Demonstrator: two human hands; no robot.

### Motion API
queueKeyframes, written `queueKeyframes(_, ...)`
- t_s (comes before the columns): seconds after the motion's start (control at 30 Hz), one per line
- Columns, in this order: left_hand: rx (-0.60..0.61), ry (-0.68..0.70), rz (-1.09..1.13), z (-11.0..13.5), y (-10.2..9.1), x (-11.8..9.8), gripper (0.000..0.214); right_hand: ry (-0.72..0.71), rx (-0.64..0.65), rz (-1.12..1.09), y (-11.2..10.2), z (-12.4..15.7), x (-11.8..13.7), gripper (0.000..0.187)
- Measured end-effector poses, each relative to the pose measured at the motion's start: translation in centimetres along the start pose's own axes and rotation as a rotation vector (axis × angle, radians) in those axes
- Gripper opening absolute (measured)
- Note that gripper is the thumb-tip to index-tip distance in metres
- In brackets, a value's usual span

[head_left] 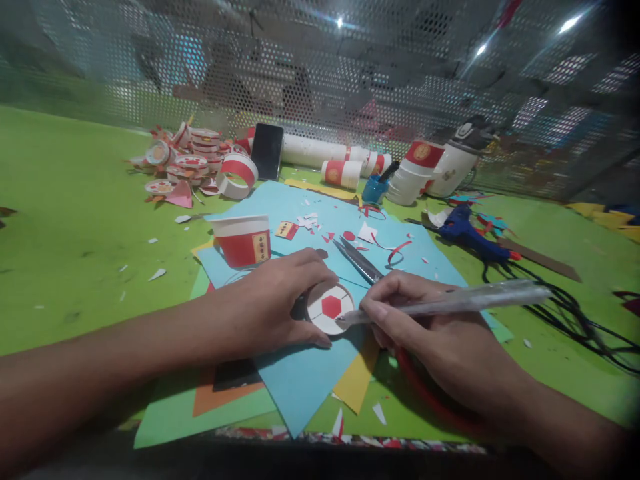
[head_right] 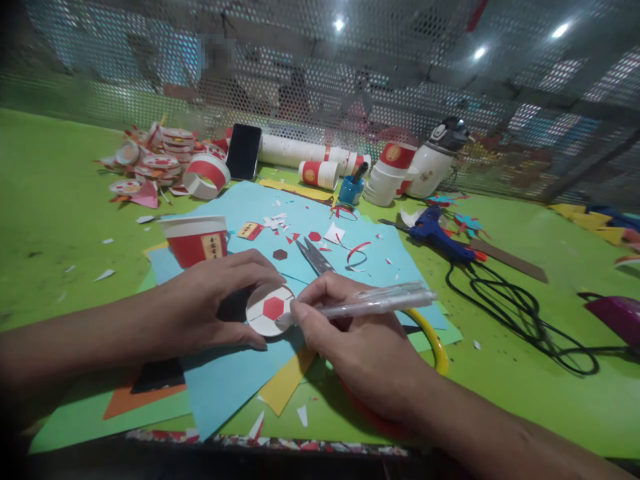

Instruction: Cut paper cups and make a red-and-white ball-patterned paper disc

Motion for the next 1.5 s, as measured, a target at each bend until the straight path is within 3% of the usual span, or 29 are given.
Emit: queueKeyframes(1.5, 0.004, -0.002, -0.001, 0.13, -0.04, -0.3, 0.04, -0.01, 0.007, 0.051, 0.04, 0.05, 0.08, 0.017)
Point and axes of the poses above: each hand's wrist, its own z-axis away from the middle knuckle, its own y-axis out of the palm, x = y × z, the point moved 1 cm from there along -z, towards the middle knuckle, and after that the axes turned 13 degrees about x, right-handed, at the moved point
